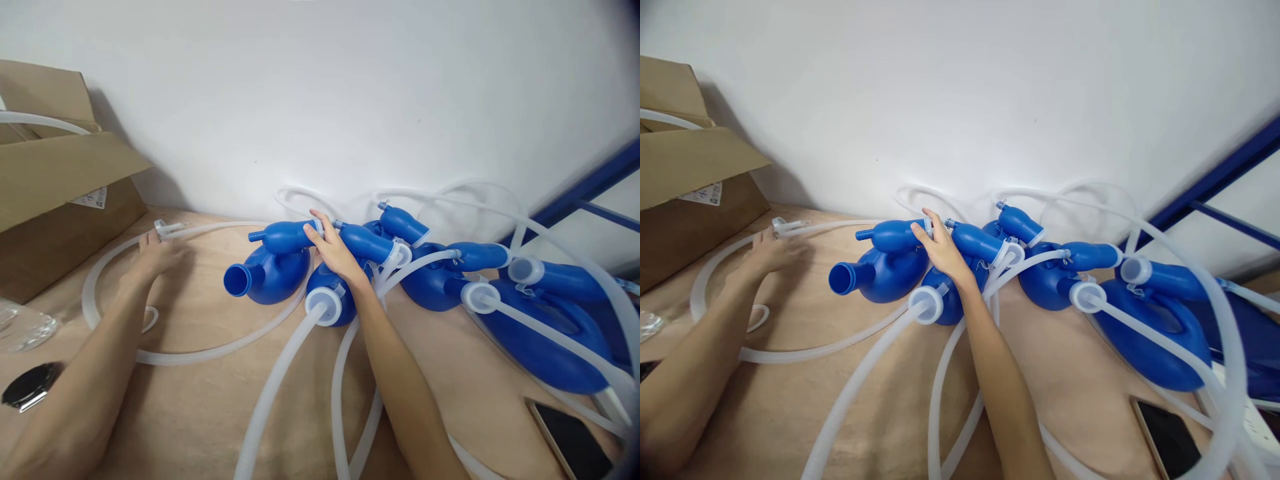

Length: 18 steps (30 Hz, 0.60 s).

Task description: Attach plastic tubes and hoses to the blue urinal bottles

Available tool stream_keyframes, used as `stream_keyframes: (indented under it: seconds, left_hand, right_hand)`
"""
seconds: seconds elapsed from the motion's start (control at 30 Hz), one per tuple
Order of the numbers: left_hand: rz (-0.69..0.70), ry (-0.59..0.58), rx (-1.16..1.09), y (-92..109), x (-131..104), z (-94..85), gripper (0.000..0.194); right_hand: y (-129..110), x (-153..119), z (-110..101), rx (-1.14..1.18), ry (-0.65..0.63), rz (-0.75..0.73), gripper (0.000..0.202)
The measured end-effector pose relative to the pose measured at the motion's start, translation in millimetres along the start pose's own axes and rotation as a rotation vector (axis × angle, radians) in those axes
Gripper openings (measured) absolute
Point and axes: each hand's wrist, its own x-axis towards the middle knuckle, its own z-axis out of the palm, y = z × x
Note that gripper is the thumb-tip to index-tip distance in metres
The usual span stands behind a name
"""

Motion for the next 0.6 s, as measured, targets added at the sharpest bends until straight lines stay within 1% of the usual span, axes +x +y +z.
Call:
stream_keyframes:
  seconds: [0.07, 0.13, 0.2, 0.23, 0.3, 0.33, 0.4, 0.43, 0.5, 0.53, 0.57, 0.6]
  left_hand:
    - [-0.016, 0.059, 0.001, 8.5, -1.7, -9.4, 0.066]
    - [-0.013, 0.112, -0.005, 19.8, -1.2, -22.5, 0.066]
    - [0.019, 0.133, -0.021, 34.5, -1.6, -38.0, 0.065]
    - [0.044, 0.122, -0.049, 43.3, -3.6, -46.2, 0.064]
    - [0.115, 0.055, -0.168, 64.1, -13.5, -62.1, 0.064]
    - [0.158, 0.0, -0.277, 75.7, -21.4, -69.1, 0.066]
    - [0.301, -0.129, -0.432, 99.4, -41.1, -78.6, 0.068]
    - [0.391, -0.215, -0.446, 110.6, -51.3, -80.6, 0.069]
    - [0.554, -0.359, -0.362, 129.2, -68.3, -78.7, 0.077]
    - [0.611, -0.404, -0.285, 136.0, -73.9, -75.5, 0.08]
    - [0.647, -0.411, -0.201, 141.1, -77.5, -71.4, 0.08]
    - [0.659, -0.388, -0.123, 144.4, -78.9, -67.1, 0.076]
  right_hand:
    - [-2.4, -0.7, 0.3, 0.035, -0.02, 0.005, 0.048]
    - [-3.1, -0.5, 1.0, 0.098, -0.043, 0.01, 0.043]
    - [-2.1, 0.6, 2.0, 0.161, -0.052, 0.026, 0.043]
    - [-1.3, 1.4, 2.6, 0.185, -0.05, 0.035, 0.044]
    - [-0.3, 2.8, 3.6, 0.206, -0.028, 0.047, 0.047]
    - [-0.4, 3.2, 4.0, 0.203, -0.01, 0.047, 0.047]
    - [-2.7, 3.0, 4.2, 0.174, 0.044, 0.041, 0.048]
    - [-4.8, 2.4, 3.7, 0.148, 0.074, 0.041, 0.048]
    - [-11.1, 0.7, 1.1, 0.085, 0.136, 0.041, 0.049]
    - [-15.2, -0.4, -1.2, 0.054, 0.167, 0.038, 0.049]
    - [-19.8, -1.6, -4.2, 0.026, 0.197, 0.031, 0.049]
    - [-24.9, -3.0, -7.8, 0.007, 0.228, 0.019, 0.048]
